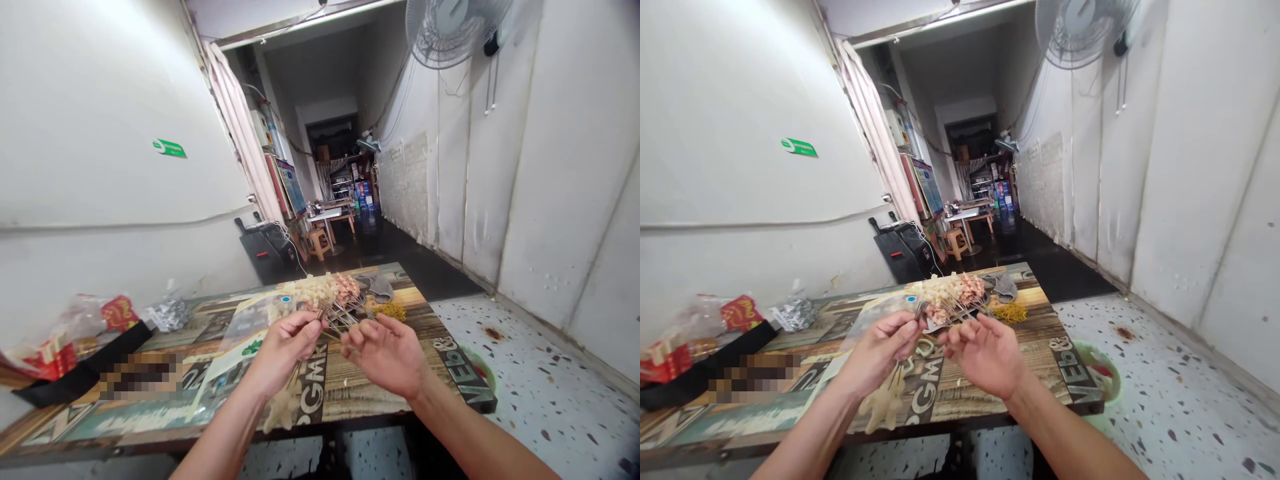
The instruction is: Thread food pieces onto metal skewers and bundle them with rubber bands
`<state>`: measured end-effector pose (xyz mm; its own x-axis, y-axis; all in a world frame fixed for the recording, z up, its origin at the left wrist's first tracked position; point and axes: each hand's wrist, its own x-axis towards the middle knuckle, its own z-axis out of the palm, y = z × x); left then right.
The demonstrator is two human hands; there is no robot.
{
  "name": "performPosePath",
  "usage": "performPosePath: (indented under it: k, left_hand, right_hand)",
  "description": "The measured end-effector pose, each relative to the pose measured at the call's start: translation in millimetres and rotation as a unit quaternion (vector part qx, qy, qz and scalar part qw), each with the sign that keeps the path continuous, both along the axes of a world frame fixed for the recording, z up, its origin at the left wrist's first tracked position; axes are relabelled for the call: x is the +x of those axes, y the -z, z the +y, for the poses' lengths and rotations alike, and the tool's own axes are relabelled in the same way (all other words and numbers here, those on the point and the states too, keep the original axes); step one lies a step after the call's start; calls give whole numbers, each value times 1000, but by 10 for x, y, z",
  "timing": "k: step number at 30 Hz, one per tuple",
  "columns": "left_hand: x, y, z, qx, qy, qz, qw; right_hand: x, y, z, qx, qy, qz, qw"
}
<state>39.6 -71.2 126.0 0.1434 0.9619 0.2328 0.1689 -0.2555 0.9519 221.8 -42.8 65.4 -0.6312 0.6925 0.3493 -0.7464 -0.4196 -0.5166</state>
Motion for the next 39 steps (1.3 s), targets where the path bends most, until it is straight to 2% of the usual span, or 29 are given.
performPosePath:
  k: [2, 4, 7, 9, 10, 11, 12, 14, 15, 16, 17, 18, 19, 20, 21, 23, 26, 28, 31, 34, 36, 38, 39]
  left_hand:
    - [21, 25, 26, 63, -38, 20, 997]
    - [38, 21, 31, 136, -67, 99, 983]
    - [52, 9, 36, 211, -74, 260, 939]
    - [65, 11, 56, 236, -74, 339, 908]
    - [73, 11, 71, 237, -71, 367, 896]
    - [81, 9, 87, 234, -69, 386, 890]
    - [88, 2, 101, 227, -68, 389, 890]
    - [89, -20, 114, 191, -64, 343, 917]
    - [83, -32, 111, 161, -58, 297, 940]
    - [74, -41, 104, 126, -49, 239, 962]
    - [63, -45, 93, 90, -34, 177, 980]
    - [54, -42, 82, 55, -13, 121, 991]
    - [47, -32, 76, 29, 4, 76, 997]
    - [44, -16, 76, 16, 10, 52, 998]
    - [45, 3, 84, 17, 4, 50, 999]
    - [50, 42, 116, 54, -36, 97, 993]
    - [47, 83, 168, 140, -103, 171, 970]
    - [41, 98, 179, 188, -116, 215, 951]
    - [52, 99, 176, 245, -104, 333, 904]
    - [89, 57, 189, 245, -86, 413, 873]
    - [101, -1, 201, 218, -86, 400, 886]
    - [86, -67, 193, 165, -85, 315, 931]
    - [69, -96, 178, 130, -79, 251, 956]
  right_hand:
    - [34, -70, 5, -69, -32, 60, 995]
    - [101, -152, 38, -74, -35, 64, 995]
    - [233, -284, 99, -2, -28, -12, 1000]
    - [297, -368, 78, 102, 8, -114, 988]
    - [310, -402, 41, 179, 41, -176, 967]
    - [307, -425, -11, 266, 83, -239, 930]
    - [288, -432, -68, 354, 129, -294, 879]
    - [211, -393, -156, 483, 208, -367, 767]
    - [164, -347, -166, 506, 236, -381, 737]
    - [119, -288, -145, 489, 255, -382, 741]
    - [82, -224, -94, 438, 253, -372, 778]
    - [58, -162, -18, 358, 225, -349, 837]
    - [50, -110, 75, 258, 171, -311, 898]
    - [58, -72, 173, 154, 100, -263, 947]
    - [82, -54, 267, 59, 25, -209, 976]
    - [160, -79, 411, -70, -83, -116, 987]
    - [293, -224, 495, -131, -115, -60, 983]
    - [356, -341, 495, -118, -120, -52, 984]
    - [396, -482, 431, -63, -107, -62, 990]
    - [368, -551, 239, 82, -16, -135, 987]
    - [309, -533, 54, 232, 65, -215, 946]
    - [224, -448, -103, 350, 138, -278, 884]
    - [177, -383, -146, 373, 164, -289, 866]
